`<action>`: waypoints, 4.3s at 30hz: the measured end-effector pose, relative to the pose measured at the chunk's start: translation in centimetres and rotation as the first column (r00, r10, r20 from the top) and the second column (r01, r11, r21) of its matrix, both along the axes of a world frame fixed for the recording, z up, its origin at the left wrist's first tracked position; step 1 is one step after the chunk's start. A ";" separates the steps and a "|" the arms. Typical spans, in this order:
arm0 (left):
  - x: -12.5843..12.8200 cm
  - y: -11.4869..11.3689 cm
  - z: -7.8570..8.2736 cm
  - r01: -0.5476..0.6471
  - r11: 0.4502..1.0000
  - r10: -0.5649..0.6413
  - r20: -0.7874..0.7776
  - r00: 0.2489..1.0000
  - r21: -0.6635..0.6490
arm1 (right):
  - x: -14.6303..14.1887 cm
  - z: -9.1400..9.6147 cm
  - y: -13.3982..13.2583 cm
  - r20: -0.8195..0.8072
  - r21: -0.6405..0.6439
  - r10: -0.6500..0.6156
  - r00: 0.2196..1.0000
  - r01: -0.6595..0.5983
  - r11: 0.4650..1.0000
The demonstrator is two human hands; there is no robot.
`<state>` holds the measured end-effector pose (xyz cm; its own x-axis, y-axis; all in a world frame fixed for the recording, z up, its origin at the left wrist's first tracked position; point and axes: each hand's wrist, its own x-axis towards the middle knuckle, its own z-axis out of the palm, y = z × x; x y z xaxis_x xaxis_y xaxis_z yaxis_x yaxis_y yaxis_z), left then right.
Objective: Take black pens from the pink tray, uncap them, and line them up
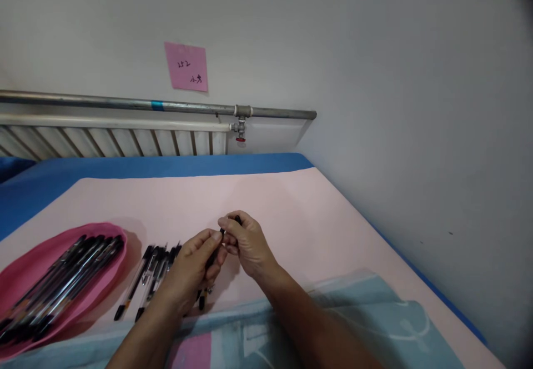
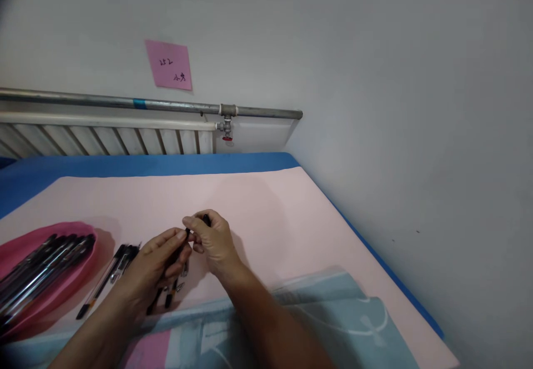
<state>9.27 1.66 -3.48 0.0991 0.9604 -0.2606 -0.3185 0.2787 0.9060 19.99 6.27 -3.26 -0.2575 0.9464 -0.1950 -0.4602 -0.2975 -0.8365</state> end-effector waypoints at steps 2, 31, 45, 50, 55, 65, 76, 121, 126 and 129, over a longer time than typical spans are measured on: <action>0.1 -0.1 -0.1 -0.006 1.000 0.006 -0.044 0.999 0.009 | 0.0 0.0 0.0 0.017 -0.008 -0.018 1.000 0.018 1.000; -0.2 0.1 -0.4 -0.025 1.000 0.024 -0.082 0.996 -0.018 | 0.2 -0.1 0.1 -0.008 -0.006 0.097 0.995 -0.097 0.995; -1.2 0.2 0.5 0.101 0.987 -0.097 0.036 0.995 -0.127 | 0.5 0.0 0.2 0.006 0.009 0.175 0.984 -0.175 0.984; -1.1 0.2 0.5 0.094 0.991 -0.093 0.010 0.996 -0.096 | 0.6 0.1 0.3 -0.022 -0.013 0.210 0.978 -0.210 0.978; -0.4 0.1 0.2 -0.005 1.000 0.008 -0.210 0.978 0.016 | 0.1 -0.4 0.2 0.032 -0.005 0.061 0.998 -0.061 0.998; -1.2 0.2 0.5 0.073 0.993 -0.070 0.033 0.997 -0.089 | 0.6 0.1 0.3 -0.041 -0.002 0.234 0.971 -0.235 0.972; -1.2 0.0 0.7 0.141 0.975 -0.135 0.042 0.990 -0.172 | 1.0 -0.4 1.0 -0.074 -0.015 0.025 0.997 -0.026 1.000; -0.6 1.1 -1.6 0.055 0.996 0.024 -0.800 0.599 0.070 | 1.9 -4.0 3.0 0.863 0.187 -0.052 0.503 -0.222 0.957; -0.9 1.3 -1.6 0.067 0.993 0.051 -0.870 0.491 0.096 | 1.4 -4.1 2.7 0.893 0.171 -0.039 0.448 -0.257 0.951; -1.4 1.3 -1.5 0.069 0.991 0.074 -0.893 0.443 0.117 | 1.2 -4.2 2.6 0.913 0.164 -0.036 0.406 -0.285 0.944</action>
<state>7.89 2.94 -5.01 -0.1223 0.9884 -0.0896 0.6880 0.1495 0.7101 21.19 8.84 -7.49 -0.2052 0.9668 -0.1525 0.6242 0.0092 -0.7812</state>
